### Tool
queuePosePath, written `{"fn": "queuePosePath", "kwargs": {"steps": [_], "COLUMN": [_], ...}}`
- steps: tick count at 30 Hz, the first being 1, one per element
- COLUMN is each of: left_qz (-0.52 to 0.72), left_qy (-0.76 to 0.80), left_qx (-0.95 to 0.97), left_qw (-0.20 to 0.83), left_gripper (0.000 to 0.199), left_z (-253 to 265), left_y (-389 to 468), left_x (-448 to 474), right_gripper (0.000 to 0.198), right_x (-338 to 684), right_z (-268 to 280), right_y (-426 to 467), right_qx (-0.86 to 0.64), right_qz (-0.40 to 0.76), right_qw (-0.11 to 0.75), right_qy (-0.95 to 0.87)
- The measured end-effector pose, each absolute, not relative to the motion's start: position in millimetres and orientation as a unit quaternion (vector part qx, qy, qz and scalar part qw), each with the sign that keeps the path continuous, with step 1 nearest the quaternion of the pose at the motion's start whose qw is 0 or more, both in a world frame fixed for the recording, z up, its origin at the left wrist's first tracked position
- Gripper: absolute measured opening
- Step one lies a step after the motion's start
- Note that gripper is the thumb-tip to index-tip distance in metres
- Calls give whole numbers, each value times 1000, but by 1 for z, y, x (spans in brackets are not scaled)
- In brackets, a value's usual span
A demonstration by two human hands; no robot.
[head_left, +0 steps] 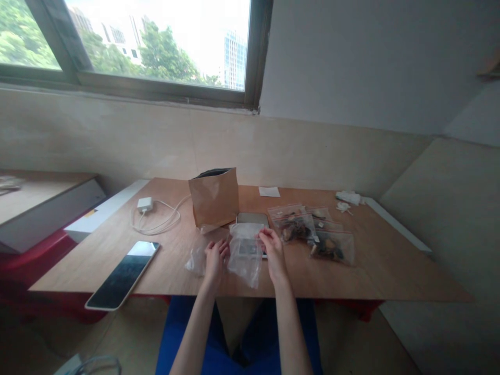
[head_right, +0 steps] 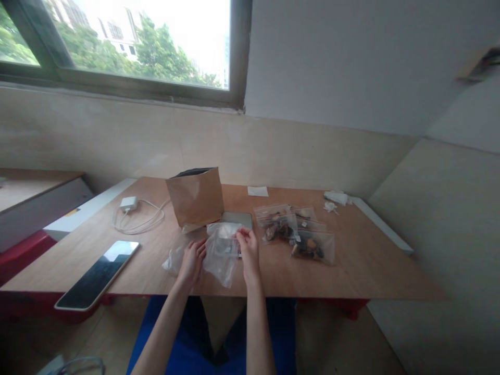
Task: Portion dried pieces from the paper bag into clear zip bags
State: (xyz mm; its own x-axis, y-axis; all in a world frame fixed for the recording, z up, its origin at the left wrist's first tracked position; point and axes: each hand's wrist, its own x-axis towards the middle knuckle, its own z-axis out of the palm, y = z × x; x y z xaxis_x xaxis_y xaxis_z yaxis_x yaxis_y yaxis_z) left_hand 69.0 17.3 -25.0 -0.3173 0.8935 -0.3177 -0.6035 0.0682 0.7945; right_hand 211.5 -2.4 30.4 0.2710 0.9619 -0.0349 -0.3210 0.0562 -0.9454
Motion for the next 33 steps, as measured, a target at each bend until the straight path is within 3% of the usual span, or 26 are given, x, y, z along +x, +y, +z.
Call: {"fn": "queuePosePath", "kwargs": {"steps": [5, 10, 17, 21, 28, 31, 33], "left_qz": [637, 548, 517, 575, 609, 606, 600], "left_qy": [473, 512, 534, 539, 596, 606, 611], "left_qx": [209, 405, 483, 474, 443, 437, 439], "left_qw": [571, 524, 463, 393, 277, 276, 274], "left_gripper": [12, 40, 45, 44, 39, 40, 39], "left_z": [-6, 21, 33, 31, 24, 21, 21], "left_y": [15, -6, -21, -20, -17, -16, -16], "left_x": [68, 71, 74, 70, 60, 53, 47], "right_gripper": [21, 24, 29, 42, 54, 59, 51], "right_x": [225, 218, 197, 188, 178, 178, 180], "right_z": [29, 29, 31, 35, 37, 29, 26], "right_y": [-7, -8, -9, -15, -29, -29, -27], "right_qx": [-471, -469, -470, -505, -452, -425, -416], "right_qz": [484, 487, 425, 440, 597, 634, 637], "right_qw": [655, 653, 680, 613, 413, 384, 393], "right_qy": [-339, -341, -370, -419, -518, -520, -516]}}
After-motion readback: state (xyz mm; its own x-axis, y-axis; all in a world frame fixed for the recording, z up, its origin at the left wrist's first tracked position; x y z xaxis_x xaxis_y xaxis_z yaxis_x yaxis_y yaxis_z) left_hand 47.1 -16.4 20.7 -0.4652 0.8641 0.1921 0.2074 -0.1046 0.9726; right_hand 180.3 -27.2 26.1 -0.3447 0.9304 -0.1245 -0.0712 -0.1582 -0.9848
